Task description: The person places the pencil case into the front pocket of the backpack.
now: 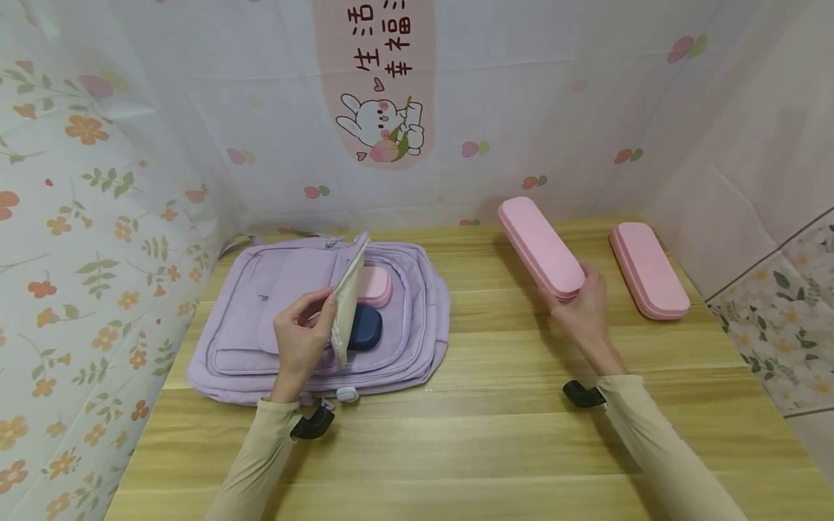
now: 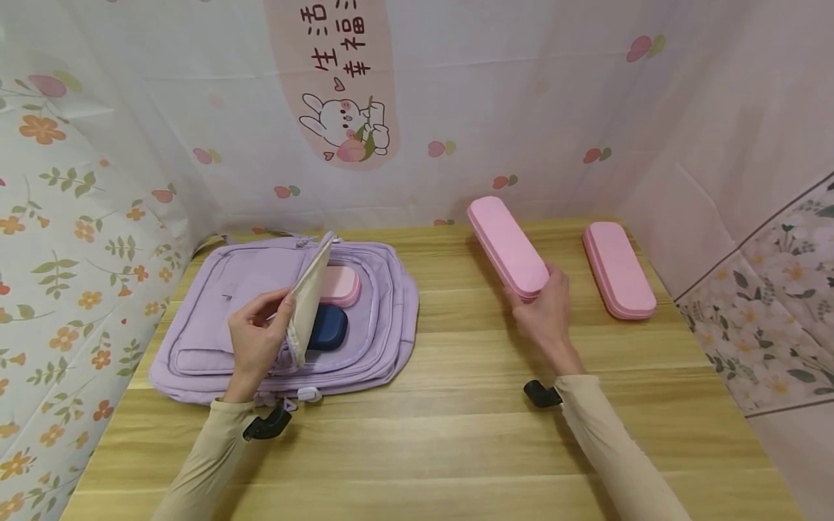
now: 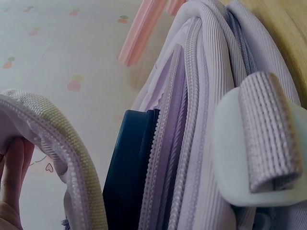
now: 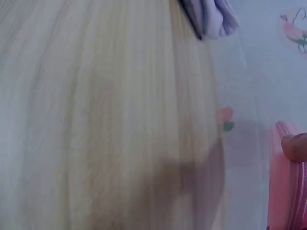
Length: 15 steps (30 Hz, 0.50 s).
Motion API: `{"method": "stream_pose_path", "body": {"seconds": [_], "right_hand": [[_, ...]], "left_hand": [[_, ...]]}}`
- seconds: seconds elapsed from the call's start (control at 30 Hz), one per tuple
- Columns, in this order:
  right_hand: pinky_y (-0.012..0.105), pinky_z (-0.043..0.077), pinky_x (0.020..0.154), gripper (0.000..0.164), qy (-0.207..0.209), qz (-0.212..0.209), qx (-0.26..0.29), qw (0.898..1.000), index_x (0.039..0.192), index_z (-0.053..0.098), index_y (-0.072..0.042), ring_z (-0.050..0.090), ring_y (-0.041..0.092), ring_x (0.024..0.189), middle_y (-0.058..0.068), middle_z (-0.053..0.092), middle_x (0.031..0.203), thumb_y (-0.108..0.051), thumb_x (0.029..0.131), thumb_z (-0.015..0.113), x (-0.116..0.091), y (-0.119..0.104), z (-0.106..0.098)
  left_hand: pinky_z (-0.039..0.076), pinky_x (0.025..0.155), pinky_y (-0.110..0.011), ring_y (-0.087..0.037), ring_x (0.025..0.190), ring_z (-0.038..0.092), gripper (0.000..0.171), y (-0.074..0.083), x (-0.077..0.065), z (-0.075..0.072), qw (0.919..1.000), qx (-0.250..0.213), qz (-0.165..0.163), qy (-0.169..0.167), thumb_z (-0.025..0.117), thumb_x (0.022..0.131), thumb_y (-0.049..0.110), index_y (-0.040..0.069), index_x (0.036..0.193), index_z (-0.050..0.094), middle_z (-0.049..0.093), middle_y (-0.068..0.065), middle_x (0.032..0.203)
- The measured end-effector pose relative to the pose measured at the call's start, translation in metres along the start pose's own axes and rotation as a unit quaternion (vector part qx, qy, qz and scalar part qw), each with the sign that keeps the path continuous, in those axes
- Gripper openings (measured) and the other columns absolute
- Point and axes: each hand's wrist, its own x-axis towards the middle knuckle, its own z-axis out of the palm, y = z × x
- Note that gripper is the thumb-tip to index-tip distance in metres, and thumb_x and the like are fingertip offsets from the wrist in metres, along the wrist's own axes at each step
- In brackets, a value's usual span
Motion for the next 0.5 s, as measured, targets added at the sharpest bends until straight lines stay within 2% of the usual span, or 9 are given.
{"method": "stream_pose_path", "body": {"seconds": [0.5], "right_hand": [[0.061, 0.041, 0.104, 0.078, -0.027, -0.071, 0.010, 0.997, 0.135, 0.042, 0.019, 0.049, 0.050, 0.117, 0.039, 0.051, 0.125, -0.007, 0.074, 0.085, -0.008, -0.022, 0.012]], "left_hand": [[0.059, 0.073, -0.014, -0.002, 0.088, 0.072, 0.016, -0.001, -0.002, 0.000, 1.0000, 0.006, -0.001, 0.004, 0.067, 0.090, -0.009, -0.014, 0.104, 0.073, 0.074, 0.010, 0.096]]}}
